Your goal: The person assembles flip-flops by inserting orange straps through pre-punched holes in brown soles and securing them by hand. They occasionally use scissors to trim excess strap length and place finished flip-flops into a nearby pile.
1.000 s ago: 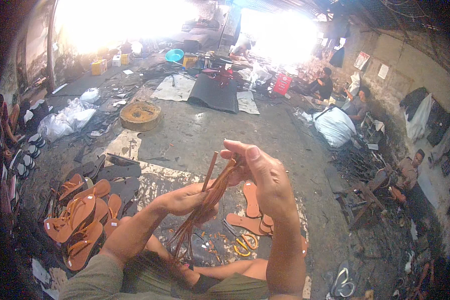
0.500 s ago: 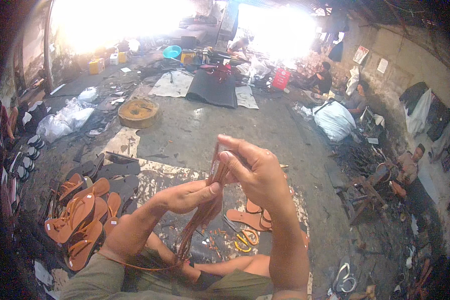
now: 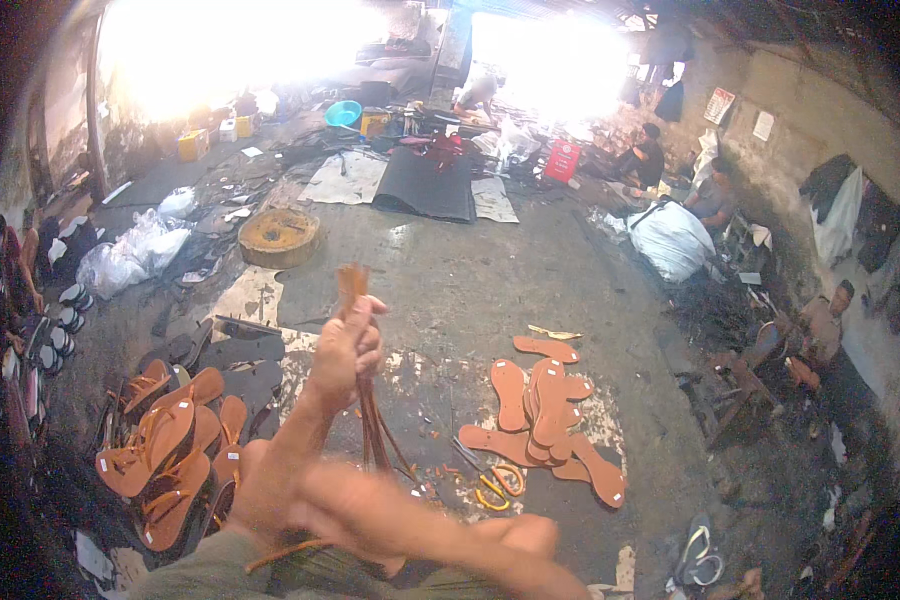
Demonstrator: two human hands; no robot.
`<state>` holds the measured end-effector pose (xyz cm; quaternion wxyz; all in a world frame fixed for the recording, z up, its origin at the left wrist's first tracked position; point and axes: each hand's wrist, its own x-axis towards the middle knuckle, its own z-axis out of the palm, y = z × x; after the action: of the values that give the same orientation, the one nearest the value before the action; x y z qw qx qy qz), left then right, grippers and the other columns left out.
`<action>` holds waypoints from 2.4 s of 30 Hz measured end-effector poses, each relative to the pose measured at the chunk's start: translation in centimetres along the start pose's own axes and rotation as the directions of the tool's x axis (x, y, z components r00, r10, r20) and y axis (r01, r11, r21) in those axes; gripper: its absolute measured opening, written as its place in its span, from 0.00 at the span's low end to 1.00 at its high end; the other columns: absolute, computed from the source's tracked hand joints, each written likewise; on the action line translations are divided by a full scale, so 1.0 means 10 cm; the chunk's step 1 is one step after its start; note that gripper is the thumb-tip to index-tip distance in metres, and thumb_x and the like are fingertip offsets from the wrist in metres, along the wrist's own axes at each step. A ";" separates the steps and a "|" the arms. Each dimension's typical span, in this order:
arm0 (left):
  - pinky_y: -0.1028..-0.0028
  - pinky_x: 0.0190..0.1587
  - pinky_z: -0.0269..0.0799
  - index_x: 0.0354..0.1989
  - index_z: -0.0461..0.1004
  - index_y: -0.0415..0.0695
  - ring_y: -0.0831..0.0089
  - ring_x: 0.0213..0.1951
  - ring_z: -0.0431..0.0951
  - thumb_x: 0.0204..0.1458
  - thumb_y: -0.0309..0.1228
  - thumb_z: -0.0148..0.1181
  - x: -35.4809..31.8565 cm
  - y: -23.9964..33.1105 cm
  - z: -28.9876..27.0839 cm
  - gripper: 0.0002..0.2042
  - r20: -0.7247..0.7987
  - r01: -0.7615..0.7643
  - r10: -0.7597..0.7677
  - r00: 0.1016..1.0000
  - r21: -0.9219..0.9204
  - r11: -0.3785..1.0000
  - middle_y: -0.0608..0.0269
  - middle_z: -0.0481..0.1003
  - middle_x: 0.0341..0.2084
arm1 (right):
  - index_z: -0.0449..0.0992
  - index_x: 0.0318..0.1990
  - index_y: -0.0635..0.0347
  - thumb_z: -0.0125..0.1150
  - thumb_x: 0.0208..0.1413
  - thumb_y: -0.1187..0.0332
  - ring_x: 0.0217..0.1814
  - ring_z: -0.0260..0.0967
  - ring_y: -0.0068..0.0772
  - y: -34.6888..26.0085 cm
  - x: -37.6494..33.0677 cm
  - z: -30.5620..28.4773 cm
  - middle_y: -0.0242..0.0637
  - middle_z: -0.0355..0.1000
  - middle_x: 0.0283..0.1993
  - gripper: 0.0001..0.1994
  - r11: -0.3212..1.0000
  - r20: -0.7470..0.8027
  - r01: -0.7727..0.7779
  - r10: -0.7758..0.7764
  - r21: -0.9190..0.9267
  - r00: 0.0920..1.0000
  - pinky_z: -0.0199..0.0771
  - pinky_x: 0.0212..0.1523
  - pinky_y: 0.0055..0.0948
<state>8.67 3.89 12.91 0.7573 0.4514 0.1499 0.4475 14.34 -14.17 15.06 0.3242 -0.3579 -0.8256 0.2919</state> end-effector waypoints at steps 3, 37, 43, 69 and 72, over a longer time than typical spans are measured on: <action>0.82 0.18 0.53 0.50 0.70 0.46 0.87 0.15 0.58 0.73 0.51 0.49 -0.04 0.15 -0.03 0.19 -0.059 -0.081 0.083 0.995 0.031 0.996 0.78 0.58 0.18 | 0.66 0.61 0.59 0.59 0.69 0.60 0.56 0.72 0.61 0.36 -0.39 1.05 0.53 0.70 0.52 0.19 0.997 0.272 -0.046 0.028 0.062 0.962 0.74 0.55 0.49; 0.80 0.30 0.65 0.46 0.65 0.47 0.82 0.27 0.67 0.73 0.56 0.42 -0.39 -0.07 0.33 0.22 0.258 -0.116 0.074 0.963 0.153 0.981 0.72 0.64 0.26 | 0.77 0.53 0.63 0.70 0.62 0.69 0.37 0.78 0.26 0.30 -0.01 -0.69 0.39 0.80 0.46 0.14 0.936 -0.714 -0.351 0.229 -0.026 0.662 0.79 0.40 0.28; 0.81 0.20 0.54 0.49 0.62 0.47 0.87 0.19 0.57 0.72 0.57 0.42 -0.40 -0.07 0.40 0.22 0.322 -0.092 0.034 0.946 0.169 0.981 0.75 0.61 0.24 | 0.69 0.69 0.57 0.64 0.65 0.71 0.48 0.80 0.33 0.04 0.10 -1.15 0.45 0.79 0.57 0.25 0.964 -0.720 -0.221 0.047 -0.149 0.693 0.81 0.44 0.34; 0.79 0.20 0.52 0.45 0.74 0.43 0.84 0.19 0.58 0.69 0.63 0.44 -0.34 0.13 0.20 0.31 0.495 0.089 -0.225 0.839 0.283 0.955 0.75 0.62 0.20 | 0.80 0.53 0.69 0.66 0.67 0.71 0.44 0.78 0.19 0.10 -0.04 -1.48 0.33 0.82 0.44 0.12 0.988 -0.346 -0.151 0.152 0.032 0.926 0.82 0.48 0.21; 0.79 0.22 0.57 0.49 0.74 0.39 0.83 0.21 0.62 0.70 0.60 0.46 -0.32 0.12 0.18 0.30 0.520 0.078 -0.229 0.823 0.295 0.952 0.72 0.65 0.23 | 0.81 0.52 0.67 0.67 0.66 0.71 0.42 0.76 0.16 0.04 -0.07 -1.48 0.31 0.81 0.42 0.11 0.975 -0.357 -0.205 0.224 0.090 0.907 0.80 0.46 0.19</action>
<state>7.39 0.52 14.33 0.7359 0.6424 0.0207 0.2127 25.92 -10.79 23.70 0.4470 -0.4861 -0.6989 0.2747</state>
